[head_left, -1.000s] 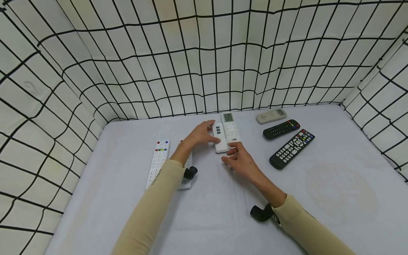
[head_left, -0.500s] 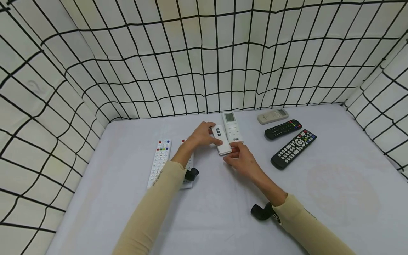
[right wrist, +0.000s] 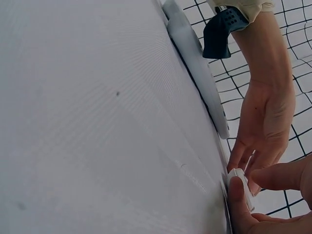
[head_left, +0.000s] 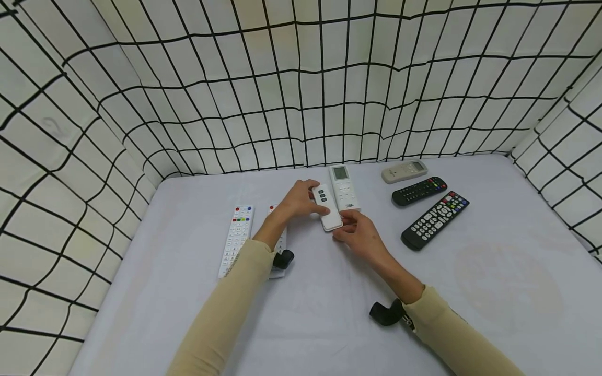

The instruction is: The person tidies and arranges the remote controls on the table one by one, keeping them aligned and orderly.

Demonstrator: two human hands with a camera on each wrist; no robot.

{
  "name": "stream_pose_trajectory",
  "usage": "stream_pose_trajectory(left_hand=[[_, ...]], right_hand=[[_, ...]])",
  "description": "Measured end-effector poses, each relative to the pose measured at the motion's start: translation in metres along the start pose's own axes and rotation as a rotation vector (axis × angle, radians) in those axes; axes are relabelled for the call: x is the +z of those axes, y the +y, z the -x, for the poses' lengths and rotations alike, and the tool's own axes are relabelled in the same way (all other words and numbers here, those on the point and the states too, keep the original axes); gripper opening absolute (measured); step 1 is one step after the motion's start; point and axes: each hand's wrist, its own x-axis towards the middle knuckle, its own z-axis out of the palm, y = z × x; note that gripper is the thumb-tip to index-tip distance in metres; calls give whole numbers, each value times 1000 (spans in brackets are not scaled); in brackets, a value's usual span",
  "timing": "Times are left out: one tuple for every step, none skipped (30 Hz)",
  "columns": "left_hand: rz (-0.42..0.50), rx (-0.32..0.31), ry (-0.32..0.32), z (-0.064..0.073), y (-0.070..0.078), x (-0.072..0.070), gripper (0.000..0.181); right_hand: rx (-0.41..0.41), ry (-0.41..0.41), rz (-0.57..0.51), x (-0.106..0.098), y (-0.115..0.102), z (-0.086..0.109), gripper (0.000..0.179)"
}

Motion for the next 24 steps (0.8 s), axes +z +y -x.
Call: stream_pose_trajectory(left_hand=[[3, 6, 4, 0, 0, 0, 84], [7, 12, 8, 0, 0, 0, 84], [12, 18, 12, 0, 0, 0, 83], [15, 24, 15, 1, 0, 0, 82], [26, 28, 17, 1, 0, 0, 82], [39, 30, 18, 1, 0, 0, 82], [51, 33, 19, 2, 1, -1, 81], [65, 33, 18, 2, 1, -1, 82], [76, 32, 17, 3, 2, -2, 82], [91, 31, 17, 3, 2, -2, 82], [104, 29, 17, 4, 3, -3, 82], [111, 26, 17, 4, 4, -3, 82], [117, 24, 17, 5, 4, -4, 83], [123, 19, 16, 6, 4, -4, 83], [128, 15, 15, 6, 5, -4, 83], [135, 10, 11, 7, 5, -4, 83], [140, 5, 6, 8, 5, -5, 83], [146, 1, 0, 9, 5, -5, 83], [149, -3, -7, 10, 4, -5, 83], [153, -6, -13, 11, 4, -5, 84], [156, -8, -19, 12, 4, -6, 84], [159, -10, -25, 12, 4, -6, 84], [163, -11, -32, 13, 4, -7, 84], [165, -10, -38, 14, 4, -8, 83]], right_hand=[[0, 0, -3, 0, 0, 0, 60], [2, -2, -11, 0, 0, 0, 60], [6, -2, -16, 0, 0, 0, 60], [10, 0, -20, 0, 0, -1, 60], [12, 0, -27, 0, 0, -1, 60], [15, 2, -35, 0, 0, -2, 60], [16, 5, -40, 0, 0, -2, 60], [20, 7, -49, 0, 0, -2, 61], [22, 12, -54, 0, 0, -3, 61], [21, 14, -59, 0, 0, -3, 60], [18, 15, -64, 0, 0, -3, 60], [17, 17, -65, 0, 0, -3, 60], [16, 18, -66, -1, 0, -3, 60], [16, 18, -69, -1, 0, -3, 61], [17, 19, -70, -1, 0, -3, 61], [13, 19, -69, 0, 0, -3, 61], [13, 21, -71, 0, 0, -3, 62], [9, 22, -72, 0, 1, -3, 62], [8, 23, -73, 1, 1, -3, 62], [6, 25, -73, 1, 2, -2, 62], [4, 26, -75, 1, 2, -2, 62], [0, 27, -77, 2, 2, -2, 62], [1, 27, -82, 2, 2, -2, 62], [-5, 26, -83, 2, 3, -2, 62]])
